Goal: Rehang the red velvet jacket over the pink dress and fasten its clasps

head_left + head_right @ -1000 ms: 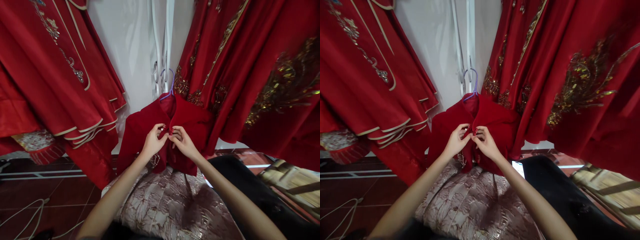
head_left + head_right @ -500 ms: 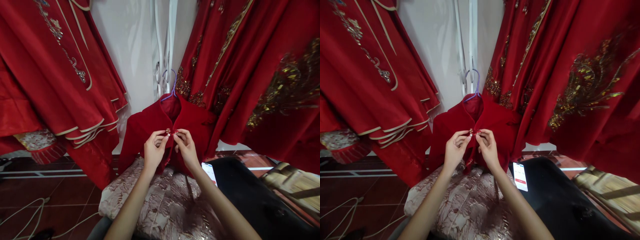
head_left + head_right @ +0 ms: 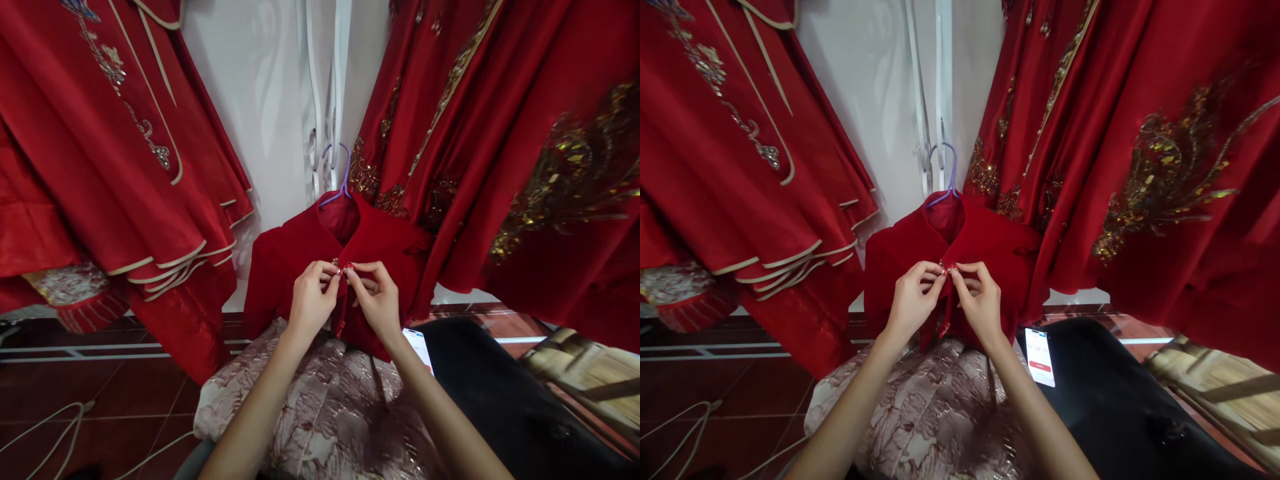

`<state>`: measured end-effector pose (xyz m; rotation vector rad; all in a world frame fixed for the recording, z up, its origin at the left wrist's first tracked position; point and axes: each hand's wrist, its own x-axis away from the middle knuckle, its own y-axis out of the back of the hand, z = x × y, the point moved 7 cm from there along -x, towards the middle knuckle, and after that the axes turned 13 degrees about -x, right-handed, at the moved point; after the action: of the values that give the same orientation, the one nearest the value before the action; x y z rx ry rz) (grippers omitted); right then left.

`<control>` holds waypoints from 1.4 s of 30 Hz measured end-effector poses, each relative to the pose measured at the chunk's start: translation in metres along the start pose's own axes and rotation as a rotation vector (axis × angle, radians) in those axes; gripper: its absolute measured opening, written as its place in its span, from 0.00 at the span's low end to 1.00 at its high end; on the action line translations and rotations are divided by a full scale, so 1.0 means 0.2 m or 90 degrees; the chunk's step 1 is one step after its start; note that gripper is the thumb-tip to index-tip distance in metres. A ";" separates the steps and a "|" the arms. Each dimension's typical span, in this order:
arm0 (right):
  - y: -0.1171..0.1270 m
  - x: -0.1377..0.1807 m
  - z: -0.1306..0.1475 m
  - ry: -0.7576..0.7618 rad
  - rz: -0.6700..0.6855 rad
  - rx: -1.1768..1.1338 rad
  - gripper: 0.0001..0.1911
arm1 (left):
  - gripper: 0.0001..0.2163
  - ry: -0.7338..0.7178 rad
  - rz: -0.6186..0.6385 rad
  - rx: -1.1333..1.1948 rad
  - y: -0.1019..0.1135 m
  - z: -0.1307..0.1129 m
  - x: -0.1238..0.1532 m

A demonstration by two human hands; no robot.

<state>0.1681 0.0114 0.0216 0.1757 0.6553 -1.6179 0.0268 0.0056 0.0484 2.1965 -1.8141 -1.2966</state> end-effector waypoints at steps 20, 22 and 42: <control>-0.02 0.00 -0.02 -0.034 0.029 -0.015 0.13 | 0.04 -0.050 0.067 -0.055 0.02 -0.01 -0.05; -0.02 -0.01 -0.02 -0.039 0.034 -0.014 0.14 | 0.03 -0.052 0.070 -0.079 0.02 -0.01 -0.05; 0.00 -0.05 -0.04 -0.090 0.076 -0.010 0.16 | 0.03 -0.133 0.092 -0.275 -0.02 -0.10 -0.05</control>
<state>0.1674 0.0240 0.0206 0.0864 0.5398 -1.4953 0.0408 0.0063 0.0654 1.7316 -1.5255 -1.7405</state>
